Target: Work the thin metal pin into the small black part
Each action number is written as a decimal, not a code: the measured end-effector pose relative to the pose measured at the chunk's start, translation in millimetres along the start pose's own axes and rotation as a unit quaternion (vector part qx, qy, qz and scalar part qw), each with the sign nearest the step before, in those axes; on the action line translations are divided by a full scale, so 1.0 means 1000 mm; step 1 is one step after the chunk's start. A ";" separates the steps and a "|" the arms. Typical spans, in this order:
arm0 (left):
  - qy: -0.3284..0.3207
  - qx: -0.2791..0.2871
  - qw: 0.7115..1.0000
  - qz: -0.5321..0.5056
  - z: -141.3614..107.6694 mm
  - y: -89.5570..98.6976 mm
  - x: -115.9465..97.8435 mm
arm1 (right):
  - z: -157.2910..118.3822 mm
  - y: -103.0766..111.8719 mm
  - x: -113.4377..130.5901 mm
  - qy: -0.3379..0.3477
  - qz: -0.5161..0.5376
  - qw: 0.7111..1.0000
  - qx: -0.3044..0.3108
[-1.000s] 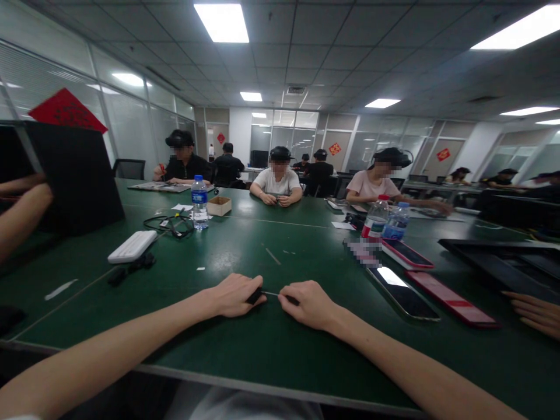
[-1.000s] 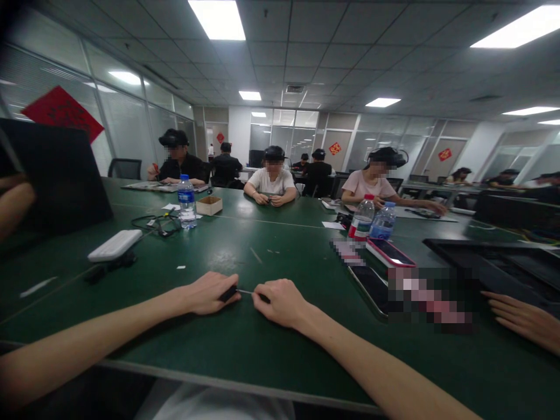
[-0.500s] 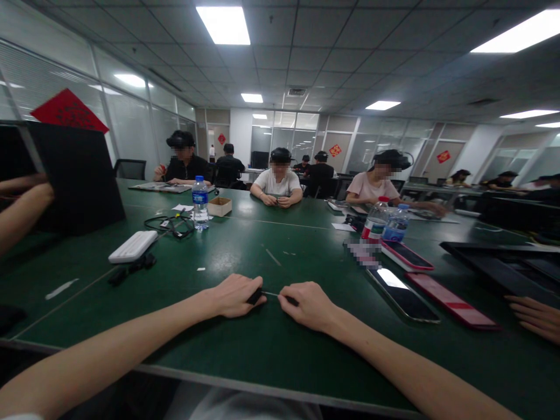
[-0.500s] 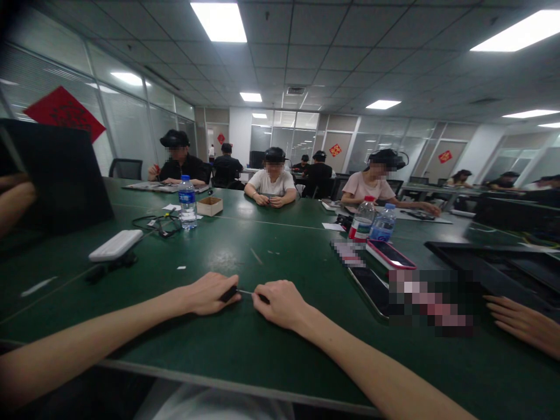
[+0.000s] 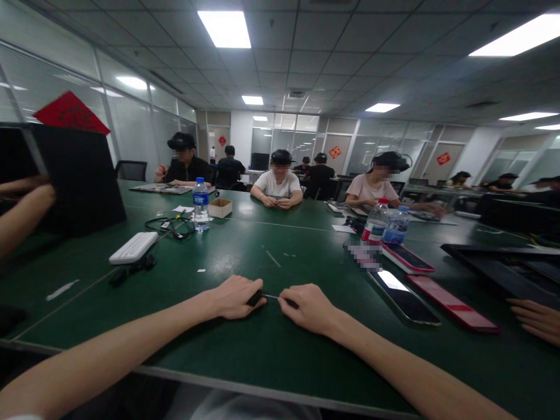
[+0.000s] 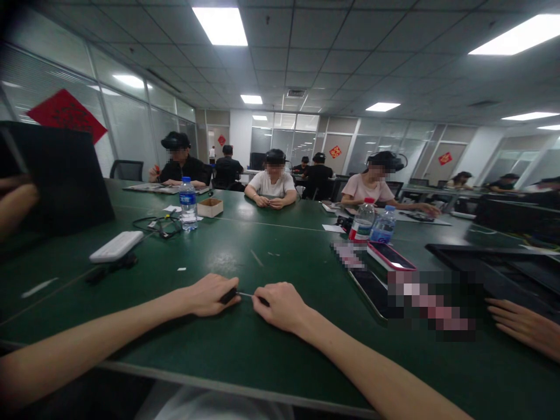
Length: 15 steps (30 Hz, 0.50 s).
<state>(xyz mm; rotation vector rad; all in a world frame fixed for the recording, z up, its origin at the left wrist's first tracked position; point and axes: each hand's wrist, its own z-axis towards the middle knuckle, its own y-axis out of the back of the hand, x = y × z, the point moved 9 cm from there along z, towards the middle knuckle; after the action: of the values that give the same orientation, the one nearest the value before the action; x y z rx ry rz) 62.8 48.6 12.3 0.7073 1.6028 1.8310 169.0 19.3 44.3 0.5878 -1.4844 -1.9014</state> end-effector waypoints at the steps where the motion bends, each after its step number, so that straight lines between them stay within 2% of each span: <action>1: 0.001 -0.001 1.000 -0.001 0.000 0.000 0.000 | 0.000 0.000 0.000 0.000 0.001 1.000 0.000; 15: -0.020 -0.005 1.000 -0.020 -0.003 0.005 -0.004 | -0.003 0.006 0.006 0.056 0.021 0.998 -0.011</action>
<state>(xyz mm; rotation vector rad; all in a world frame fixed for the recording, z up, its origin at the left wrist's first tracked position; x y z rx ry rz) 63.3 43.2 16.8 0.6970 1.5697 1.7845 167.9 12.5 49.4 0.6370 -1.3914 -1.8195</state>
